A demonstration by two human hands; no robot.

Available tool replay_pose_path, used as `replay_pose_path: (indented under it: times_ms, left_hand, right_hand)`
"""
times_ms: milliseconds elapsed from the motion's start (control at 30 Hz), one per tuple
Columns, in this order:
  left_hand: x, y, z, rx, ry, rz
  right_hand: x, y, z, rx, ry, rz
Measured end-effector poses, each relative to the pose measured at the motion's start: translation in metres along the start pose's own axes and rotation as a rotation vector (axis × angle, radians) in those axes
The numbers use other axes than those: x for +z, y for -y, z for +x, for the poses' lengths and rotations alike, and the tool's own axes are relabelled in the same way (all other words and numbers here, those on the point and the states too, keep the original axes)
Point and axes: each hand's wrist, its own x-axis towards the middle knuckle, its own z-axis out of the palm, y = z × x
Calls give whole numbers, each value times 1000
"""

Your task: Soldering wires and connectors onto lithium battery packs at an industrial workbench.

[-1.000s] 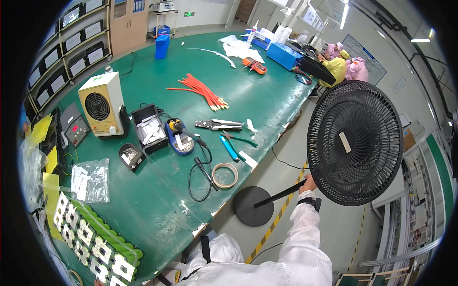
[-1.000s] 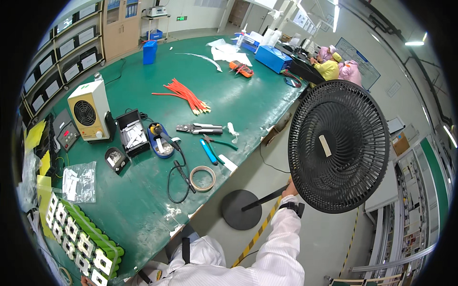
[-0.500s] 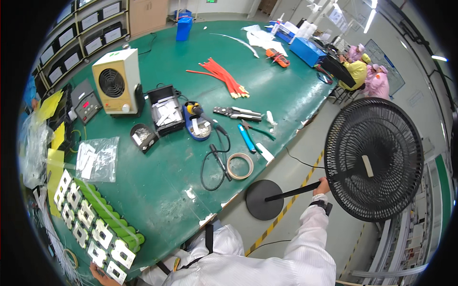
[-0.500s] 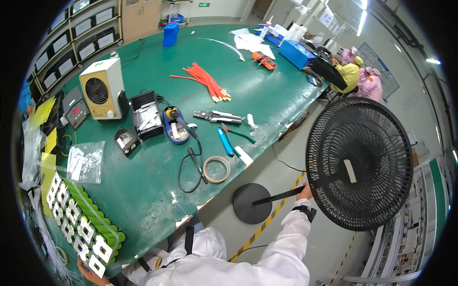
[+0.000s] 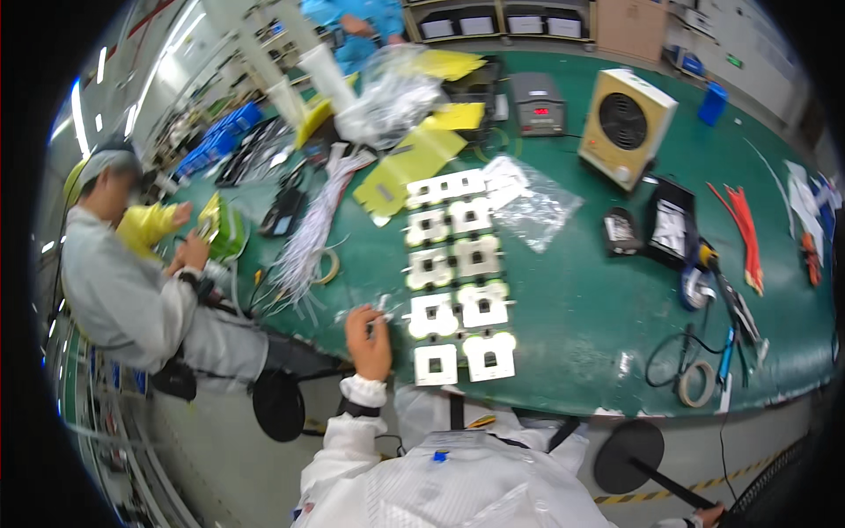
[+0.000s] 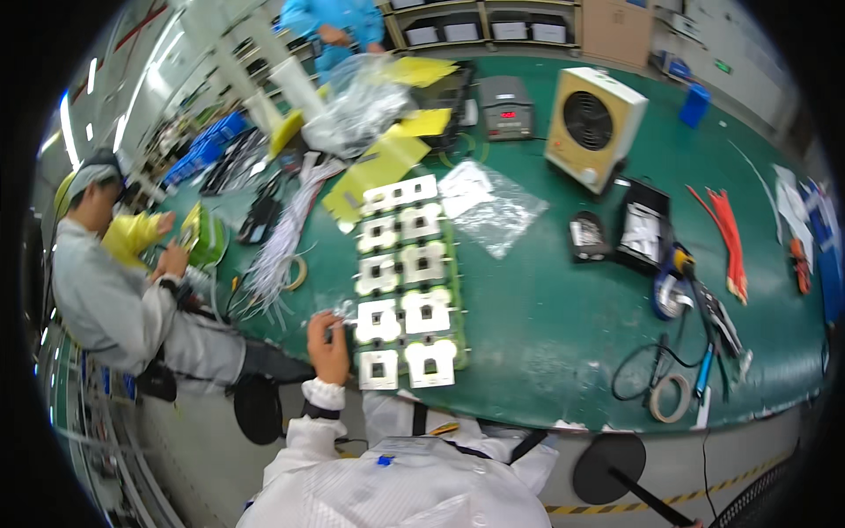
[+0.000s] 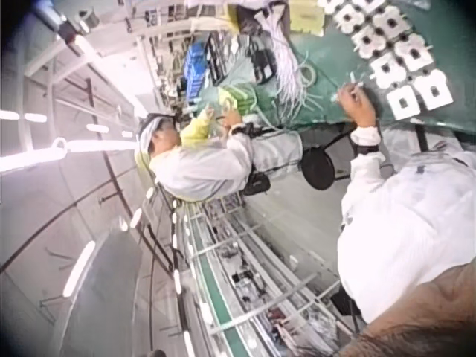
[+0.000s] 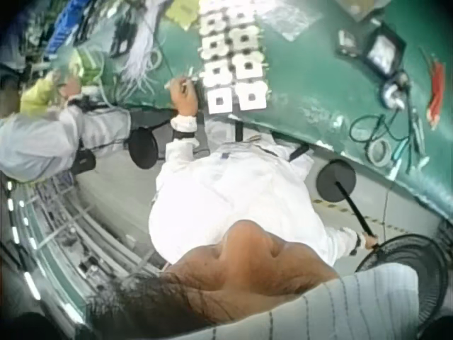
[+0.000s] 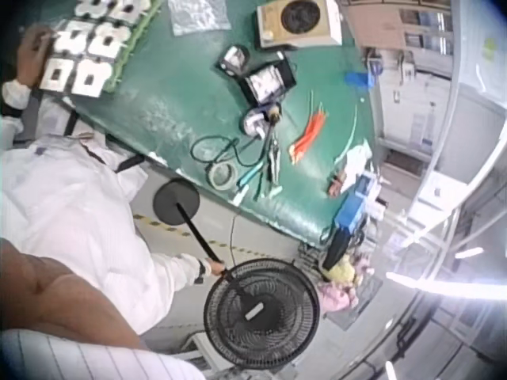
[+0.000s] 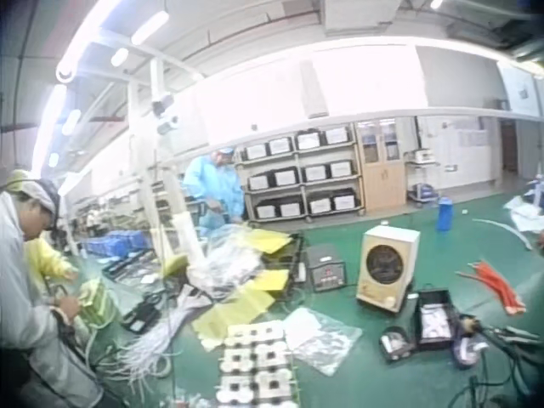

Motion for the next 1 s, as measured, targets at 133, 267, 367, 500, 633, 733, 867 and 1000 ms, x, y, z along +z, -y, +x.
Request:
replay_pose_path:
  times_ms: [133,267,367,500,633,733,867,1000]
  left_hand:
    - [-21,-2,-1,-31,-20,21]
    - [-10,0,1,-45,2,-3]
    - [-6,2,5,-18,5,-10]
    - [-13,-1,6,3,-12,1]
    - [-11,-1,2,31,-21,4]
    - [-8,-2,3,48,-18,-8]
    - [-8,-3,0,11,-16,-19]
    - [-11,-4,0,-11,-8,-15]
  right_hand:
    - [36,40,-114,-240,42,-133]
    - [56,62,-198,-320,201,-177]
    - [78,56,-242,-303,352,-204]
    - [108,41,-277,-261,516,-262]
    - [132,31,-298,-234,639,-351]
    - [148,25,-303,-222,706,-415]
    - [170,17,-310,-221,774,-475]
    - [189,7,-315,-214,825,-501]
